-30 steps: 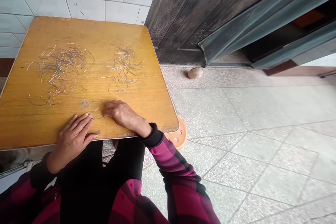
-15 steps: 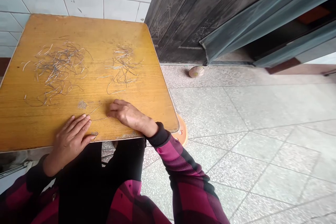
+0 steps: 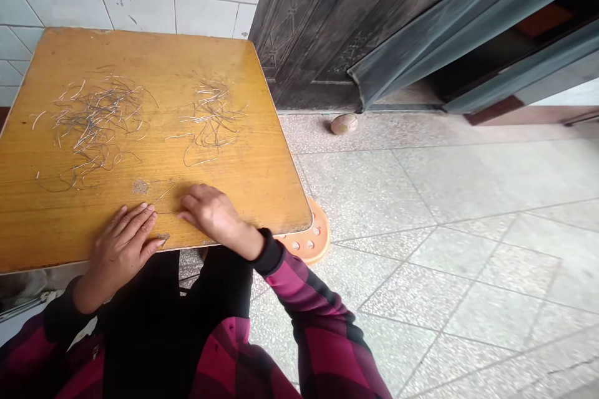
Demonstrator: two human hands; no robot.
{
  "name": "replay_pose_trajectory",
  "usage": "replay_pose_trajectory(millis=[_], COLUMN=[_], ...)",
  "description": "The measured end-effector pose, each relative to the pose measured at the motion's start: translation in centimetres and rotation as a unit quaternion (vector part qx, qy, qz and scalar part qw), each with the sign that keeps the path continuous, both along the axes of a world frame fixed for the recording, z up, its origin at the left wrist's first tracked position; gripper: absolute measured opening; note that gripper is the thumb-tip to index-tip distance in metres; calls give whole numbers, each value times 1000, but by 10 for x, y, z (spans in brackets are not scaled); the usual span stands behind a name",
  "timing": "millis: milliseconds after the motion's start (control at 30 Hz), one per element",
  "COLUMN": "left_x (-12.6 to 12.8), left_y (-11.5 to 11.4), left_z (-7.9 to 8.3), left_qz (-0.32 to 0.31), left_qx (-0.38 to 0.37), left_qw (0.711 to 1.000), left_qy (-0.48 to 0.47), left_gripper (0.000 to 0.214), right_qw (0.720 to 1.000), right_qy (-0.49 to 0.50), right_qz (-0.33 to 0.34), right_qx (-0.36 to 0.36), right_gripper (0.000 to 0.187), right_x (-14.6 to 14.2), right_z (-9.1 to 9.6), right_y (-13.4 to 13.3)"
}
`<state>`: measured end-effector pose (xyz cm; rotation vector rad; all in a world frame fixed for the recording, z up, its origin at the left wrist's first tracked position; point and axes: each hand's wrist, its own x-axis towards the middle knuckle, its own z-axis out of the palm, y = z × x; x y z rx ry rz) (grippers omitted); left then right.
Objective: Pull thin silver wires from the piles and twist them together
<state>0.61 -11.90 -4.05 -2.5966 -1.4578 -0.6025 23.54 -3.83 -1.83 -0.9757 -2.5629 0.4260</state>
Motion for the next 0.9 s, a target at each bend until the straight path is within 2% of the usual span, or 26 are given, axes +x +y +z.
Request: replay_pose_trajectory(millis=[133, 333, 500, 633, 767, 900], left_x=[0, 0, 0, -3, -9, -12], left_y=[0, 0, 0, -1, -3, 4], left_z=[2, 2, 1, -2, -7, 1], left_qz=[1, 2, 0, -6, -8, 1], left_qx=[-6, -21, -6, 22, 36, 25], left_qw=[1000, 1000, 1000, 999, 990, 987], left_qy=[-2, -16, -13, -48, -135, -160], left_gripper=[37, 38, 37, 35, 41, 43], right_qw=[998, 999, 995, 989, 988, 992], right_qy=[-41, 15, 75, 112, 109, 89], right_qz=[4, -33, -52, -88, -106, -90], right_qx=[39, 0, -44, -40, -15, 4], right_gripper=[27, 25, 22, 22, 24, 26], right_x=[-18, 21, 44, 51, 52, 40], right_z=[-9, -14, -12, -11, -7, -1], right_y=[-2, 3, 2, -3, -9, -10])
